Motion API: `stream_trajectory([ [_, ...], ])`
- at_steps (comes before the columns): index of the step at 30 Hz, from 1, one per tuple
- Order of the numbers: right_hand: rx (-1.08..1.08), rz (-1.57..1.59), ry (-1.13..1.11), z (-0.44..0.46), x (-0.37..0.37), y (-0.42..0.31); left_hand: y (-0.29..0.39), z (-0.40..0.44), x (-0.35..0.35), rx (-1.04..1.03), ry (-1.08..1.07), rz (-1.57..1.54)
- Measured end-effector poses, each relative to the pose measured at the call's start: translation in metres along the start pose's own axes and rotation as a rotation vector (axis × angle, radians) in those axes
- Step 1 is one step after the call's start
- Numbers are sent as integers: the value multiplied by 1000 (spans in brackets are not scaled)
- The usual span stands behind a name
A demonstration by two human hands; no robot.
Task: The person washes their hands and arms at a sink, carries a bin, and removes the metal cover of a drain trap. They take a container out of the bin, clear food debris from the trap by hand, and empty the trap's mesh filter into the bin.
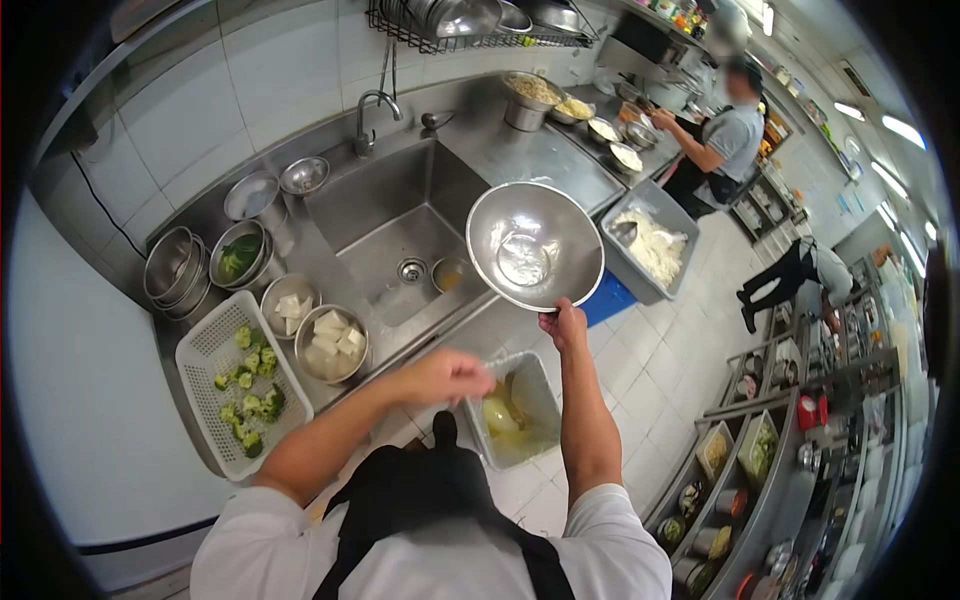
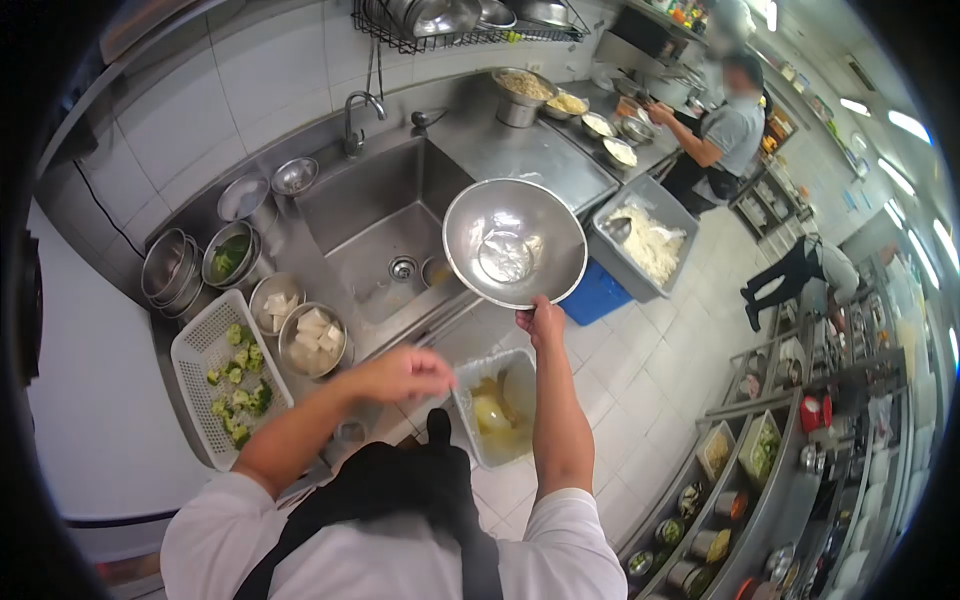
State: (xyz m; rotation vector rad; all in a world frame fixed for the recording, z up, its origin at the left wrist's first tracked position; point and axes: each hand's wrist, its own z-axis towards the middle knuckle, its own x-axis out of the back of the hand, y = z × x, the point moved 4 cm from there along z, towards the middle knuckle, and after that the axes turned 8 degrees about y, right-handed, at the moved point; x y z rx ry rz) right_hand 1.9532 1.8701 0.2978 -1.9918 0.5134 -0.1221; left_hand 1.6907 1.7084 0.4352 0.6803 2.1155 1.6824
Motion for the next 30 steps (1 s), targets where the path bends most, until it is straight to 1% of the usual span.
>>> stream_trajectory([
  [1, 2, -2, -9, 21, -12, -10, -28, 1, 0, 123, -51, 40],
  [3, 2, 18, -50, 66, -37, -26, -93, 2, 10, 278, 13, -5],
  [5, 12, 25, -71, 100, -68, -47, -142, -15, 27, 323, 159, 101],
  [6, -14, 58, -108, 129, -83, -50, -152, -28, 36, 378, 218, 113],
  [9, 40, 8, -87, 199, -133, -65, -184, -75, 55, 595, 384, 72],
  [11, -16, 50, -89, 229, -167, -79, -209, -111, 58, 734, 530, -40],
  [15, -61, 104, -150, 290, -228, -97, -236, -179, 56, 964, 803, -142],
  [17, -66, 116, -143, 302, -252, -106, -266, -216, 48, 1031, 979, -205],
  [19, -68, 132, -119, 311, -275, -113, -279, -238, 39, 1102, 1086, -268],
  [20, -89, 120, -143, 324, -286, -112, -286, -251, 34, 1138, 1144, -302],
  [23, -107, 168, -163, 363, -310, -104, -334, -289, 19, 1063, 1144, -696],
  [24, -93, 194, -145, 369, -317, -103, -342, -292, 16, 1077, 1125, -735],
  [25, -80, 217, -123, 371, -322, -106, -337, -290, 12, 1033, 1171, -651],
  [27, -55, 154, -170, 372, -325, -109, -337, -284, 6, 985, 1244, -417],
  [28, -39, 131, -190, 364, -318, -105, -325, -275, 1, 1047, 1212, -397],
  [30, 20, 122, -233, 343, -317, -112, -295, -244, 18, 1131, 1150, -324],
])
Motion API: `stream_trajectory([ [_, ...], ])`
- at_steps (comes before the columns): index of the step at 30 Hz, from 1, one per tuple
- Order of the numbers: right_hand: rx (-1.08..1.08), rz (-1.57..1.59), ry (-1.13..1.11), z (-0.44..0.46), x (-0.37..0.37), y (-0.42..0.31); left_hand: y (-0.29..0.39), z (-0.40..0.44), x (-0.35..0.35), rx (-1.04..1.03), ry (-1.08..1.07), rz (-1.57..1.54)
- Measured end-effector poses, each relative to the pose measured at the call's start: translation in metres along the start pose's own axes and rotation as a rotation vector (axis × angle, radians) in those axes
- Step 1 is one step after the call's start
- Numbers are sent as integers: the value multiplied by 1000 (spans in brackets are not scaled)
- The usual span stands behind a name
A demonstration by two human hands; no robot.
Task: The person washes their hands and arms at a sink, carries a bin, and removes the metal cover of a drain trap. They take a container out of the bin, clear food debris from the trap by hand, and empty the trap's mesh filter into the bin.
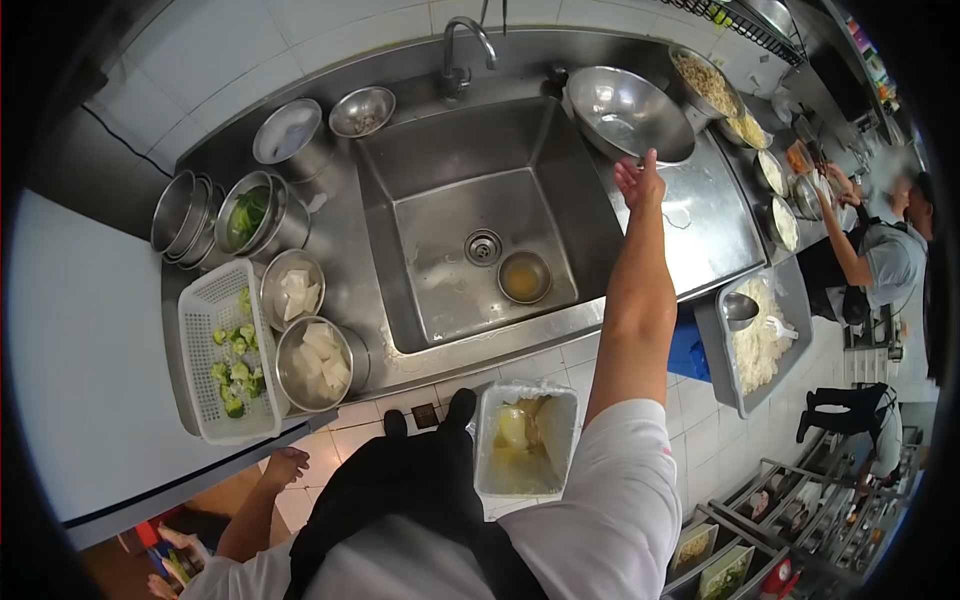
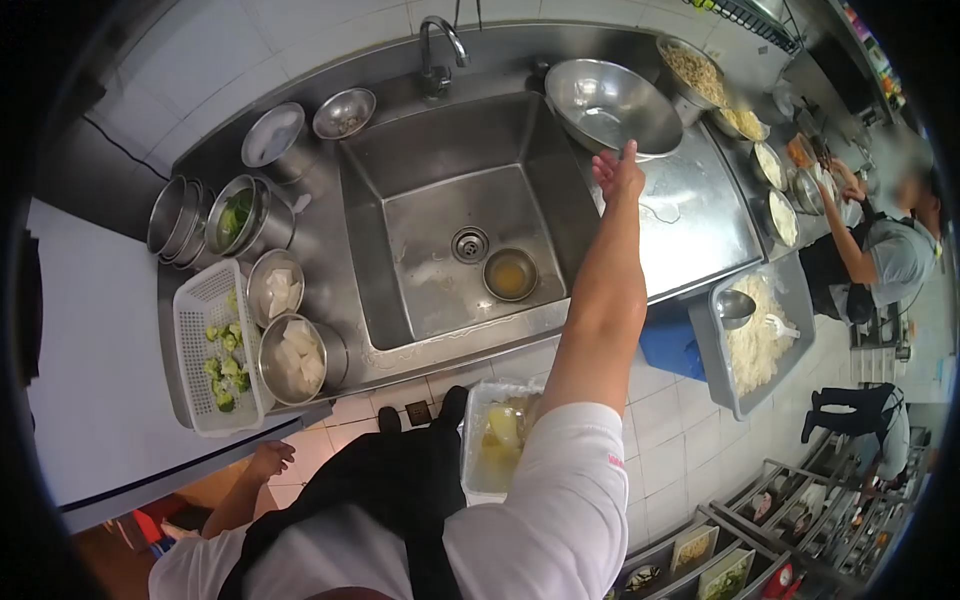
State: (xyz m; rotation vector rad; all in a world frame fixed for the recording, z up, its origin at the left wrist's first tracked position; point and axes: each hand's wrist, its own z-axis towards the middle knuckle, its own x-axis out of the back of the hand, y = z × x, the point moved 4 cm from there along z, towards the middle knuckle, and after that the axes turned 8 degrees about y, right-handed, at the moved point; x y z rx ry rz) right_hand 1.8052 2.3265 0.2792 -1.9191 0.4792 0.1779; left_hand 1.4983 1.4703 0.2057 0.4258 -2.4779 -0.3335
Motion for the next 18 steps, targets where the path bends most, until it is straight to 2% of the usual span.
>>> stream_trajectory([
  [3, -45, -2, -104, -19, 23, 17, 9, 5, -11, -57, -44, 20],
  [7, -52, -61, -273, -100, 70, 44, 17, 18, -22, -104, -114, 186],
  [9, -105, 20, -285, -166, 108, 59, 30, 20, -30, -218, -151, 320],
  [11, -120, 75, -393, -245, 145, 81, 16, 53, -34, -418, -264, 556],
  [12, -146, 100, -433, -283, 165, 98, 15, 54, -33, -379, -307, 477],
  [13, -168, 34, -517, -316, 187, 120, 20, 56, -43, -346, -352, 399],
  [14, -280, -59, -492, -352, 206, 142, 28, 53, -50, -305, -366, 460],
  [15, -323, -277, -536, -386, 220, 161, 35, 49, -56, -274, -382, 516],
  [16, -410, -524, -463, -425, 230, 181, 37, 53, -61, -295, -428, 536],
  [18, -562, -700, -516, -488, 274, 238, 36, 59, -66, -363, -478, 596],
])
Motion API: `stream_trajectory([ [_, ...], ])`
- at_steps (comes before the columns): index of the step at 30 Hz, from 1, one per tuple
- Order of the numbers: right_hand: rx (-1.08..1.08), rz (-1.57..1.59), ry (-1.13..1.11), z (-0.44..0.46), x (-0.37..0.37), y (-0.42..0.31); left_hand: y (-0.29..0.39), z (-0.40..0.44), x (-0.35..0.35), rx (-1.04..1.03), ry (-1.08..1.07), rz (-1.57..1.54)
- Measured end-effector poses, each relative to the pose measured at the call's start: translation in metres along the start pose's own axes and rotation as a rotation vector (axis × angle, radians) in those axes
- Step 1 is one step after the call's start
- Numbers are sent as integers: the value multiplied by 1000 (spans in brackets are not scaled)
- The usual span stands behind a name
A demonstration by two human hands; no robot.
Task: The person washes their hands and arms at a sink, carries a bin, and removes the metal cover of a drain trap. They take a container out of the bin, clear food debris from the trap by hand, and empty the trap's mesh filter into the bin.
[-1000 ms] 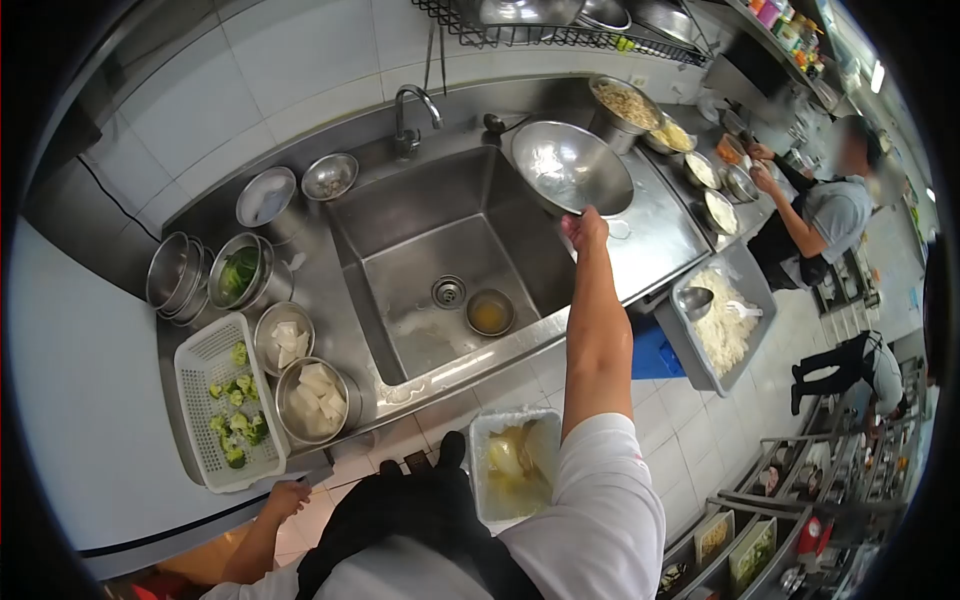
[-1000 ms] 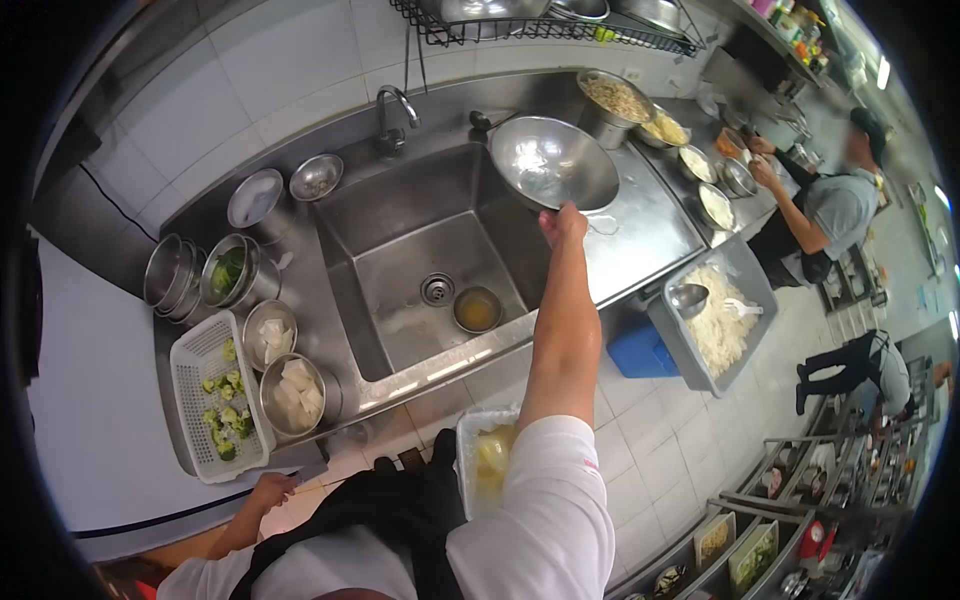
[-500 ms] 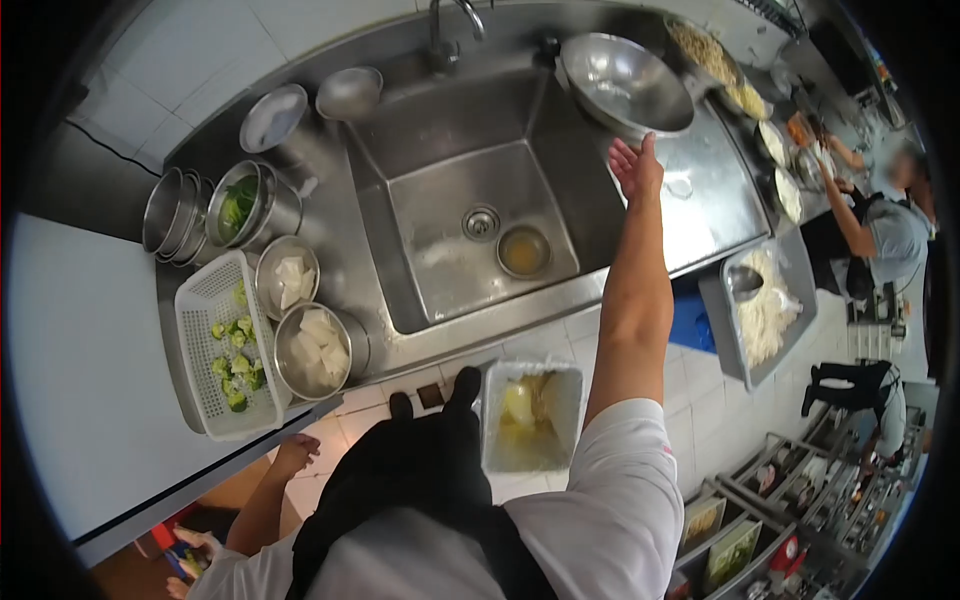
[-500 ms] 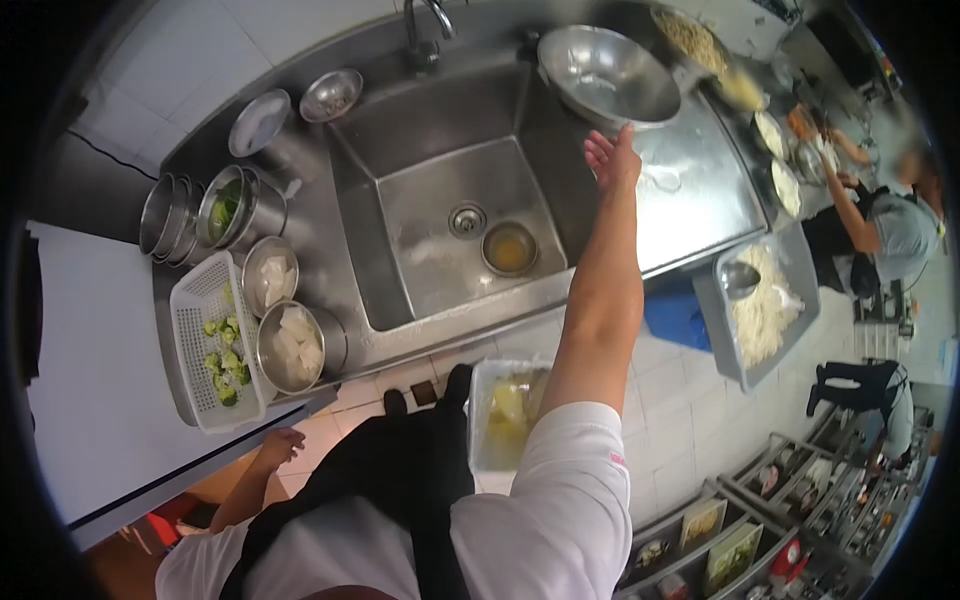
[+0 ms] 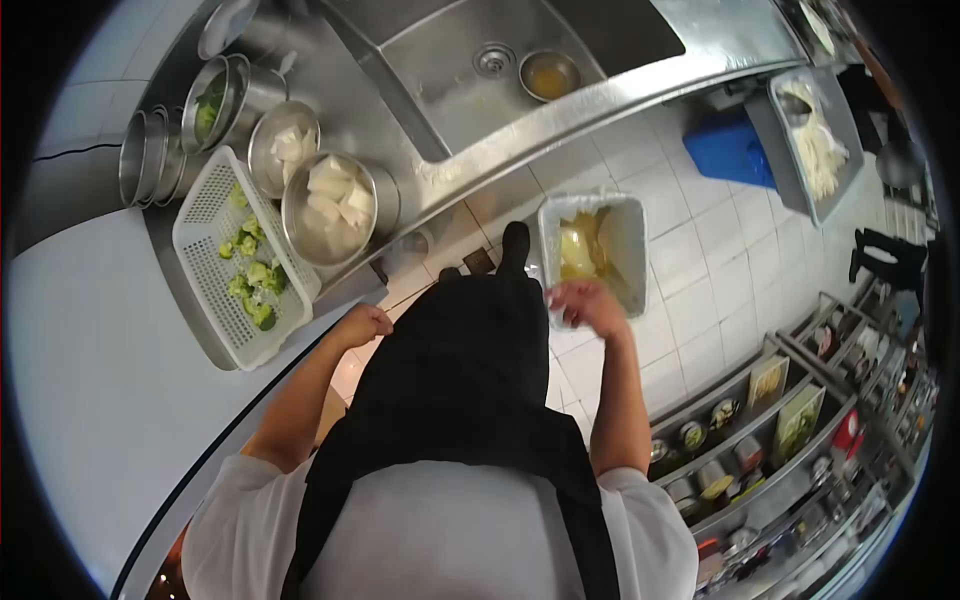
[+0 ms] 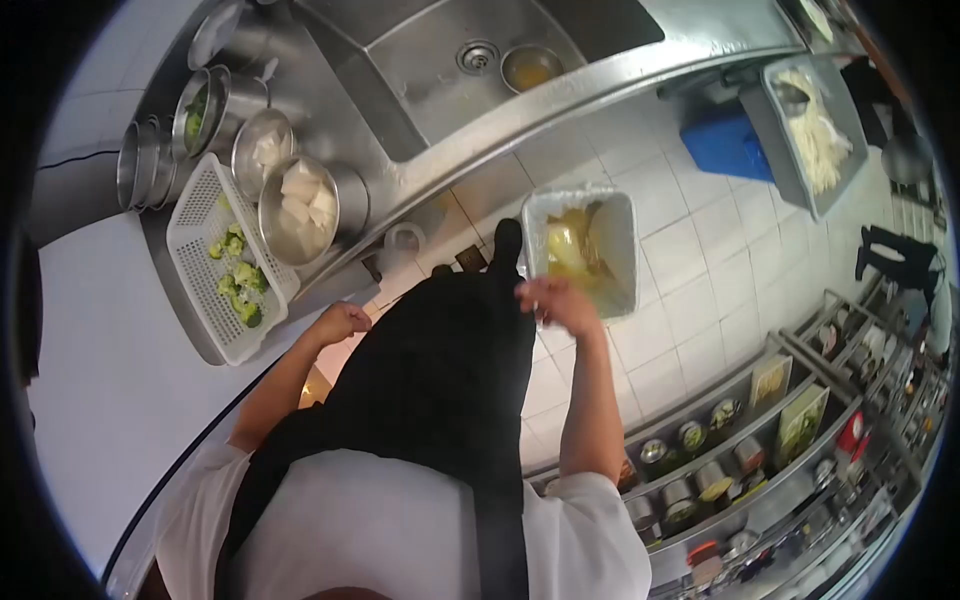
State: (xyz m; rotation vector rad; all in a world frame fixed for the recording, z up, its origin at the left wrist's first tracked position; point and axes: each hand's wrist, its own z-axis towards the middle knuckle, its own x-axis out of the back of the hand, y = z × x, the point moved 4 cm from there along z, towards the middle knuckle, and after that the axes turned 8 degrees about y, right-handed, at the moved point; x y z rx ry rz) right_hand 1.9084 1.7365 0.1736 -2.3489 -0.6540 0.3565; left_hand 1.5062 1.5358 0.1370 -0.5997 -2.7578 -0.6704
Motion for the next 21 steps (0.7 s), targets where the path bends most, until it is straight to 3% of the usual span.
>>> stream_trajectory([
  [2, -198, -54, 68, -30, -28, 97, -1, -3, 4, -47, 43, 71],
  [7, -555, 348, 307, -196, -123, 252, -14, -41, 18, -220, 226, 228],
  [8, -463, 447, 237, -217, -143, 261, -26, -45, 20, -254, 236, 218],
  [9, -435, 336, 215, -243, -154, 271, -39, -48, 21, -229, 211, 224],
  [11, -527, 611, 185, -269, -184, 297, -54, -60, 24, -174, 177, 228],
  [12, -391, 645, 178, -275, -193, 306, -72, -59, 24, -167, 142, 206],
  [15, -391, 800, 232, -285, -210, 282, -79, -87, 21, -132, 76, 329],
  [19, -345, 393, 246, -304, -211, 243, -85, -124, 24, -89, 16, 505],
  [21, -403, 459, 269, -321, -213, 234, -88, -149, 22, -76, -11, 592],
])
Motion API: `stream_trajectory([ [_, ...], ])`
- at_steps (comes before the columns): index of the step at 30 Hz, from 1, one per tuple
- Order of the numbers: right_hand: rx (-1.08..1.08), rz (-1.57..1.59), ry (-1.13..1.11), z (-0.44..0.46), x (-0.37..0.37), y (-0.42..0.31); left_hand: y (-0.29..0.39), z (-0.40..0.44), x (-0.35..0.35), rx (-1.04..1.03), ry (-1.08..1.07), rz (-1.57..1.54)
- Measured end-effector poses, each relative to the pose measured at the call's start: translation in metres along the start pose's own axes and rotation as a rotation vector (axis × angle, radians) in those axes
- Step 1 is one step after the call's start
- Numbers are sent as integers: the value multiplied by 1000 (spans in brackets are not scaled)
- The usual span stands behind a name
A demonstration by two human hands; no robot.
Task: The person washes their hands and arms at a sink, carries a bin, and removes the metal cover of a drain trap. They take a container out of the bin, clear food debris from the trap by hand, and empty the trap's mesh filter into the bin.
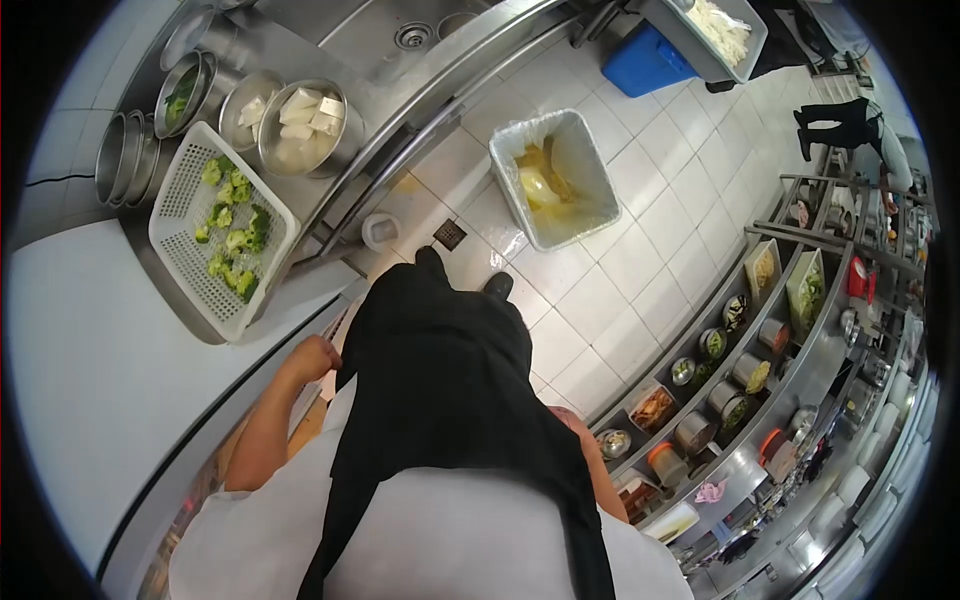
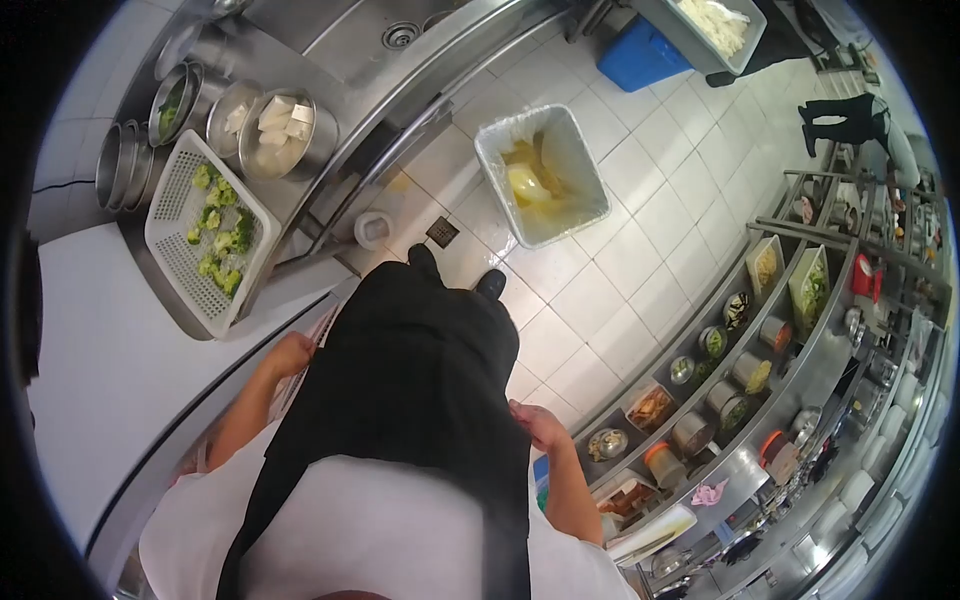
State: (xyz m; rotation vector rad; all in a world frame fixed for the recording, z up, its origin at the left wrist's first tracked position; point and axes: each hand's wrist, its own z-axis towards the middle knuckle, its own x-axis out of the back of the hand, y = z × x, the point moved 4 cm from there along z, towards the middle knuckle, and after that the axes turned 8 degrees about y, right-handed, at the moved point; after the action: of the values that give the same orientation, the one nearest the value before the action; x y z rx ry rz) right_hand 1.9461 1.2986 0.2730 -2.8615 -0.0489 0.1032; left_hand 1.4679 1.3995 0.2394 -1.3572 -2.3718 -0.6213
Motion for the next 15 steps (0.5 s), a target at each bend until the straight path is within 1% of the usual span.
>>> stream_trajectory([
  [1, -18, 46, 12, -14, 0, -3, 9, -17, -3, -24, -68, -41],
  [4, -11, 68, 43, -36, 19, 10, 46, -75, 3, 114, -172, -14],
  [6, 4, 59, 62, -45, 36, 25, 20, -82, -25, 107, -307, -37],
  [8, 18, 48, 76, -55, 51, 37, 25, -102, -40, 160, -361, -255],
  [10, 34, 33, 93, -64, 68, 46, 39, -121, -53, 268, -318, -672],
  [12, 40, 16, 94, -69, 81, 54, 57, -133, -61, 123, -302, -584],
  [14, 51, -6, 89, -71, 93, 60, 65, -143, -67, 97, -291, -611],
  [15, 54, -19, 90, -73, 99, 62, 68, -146, -72, 140, -292, -684],
])
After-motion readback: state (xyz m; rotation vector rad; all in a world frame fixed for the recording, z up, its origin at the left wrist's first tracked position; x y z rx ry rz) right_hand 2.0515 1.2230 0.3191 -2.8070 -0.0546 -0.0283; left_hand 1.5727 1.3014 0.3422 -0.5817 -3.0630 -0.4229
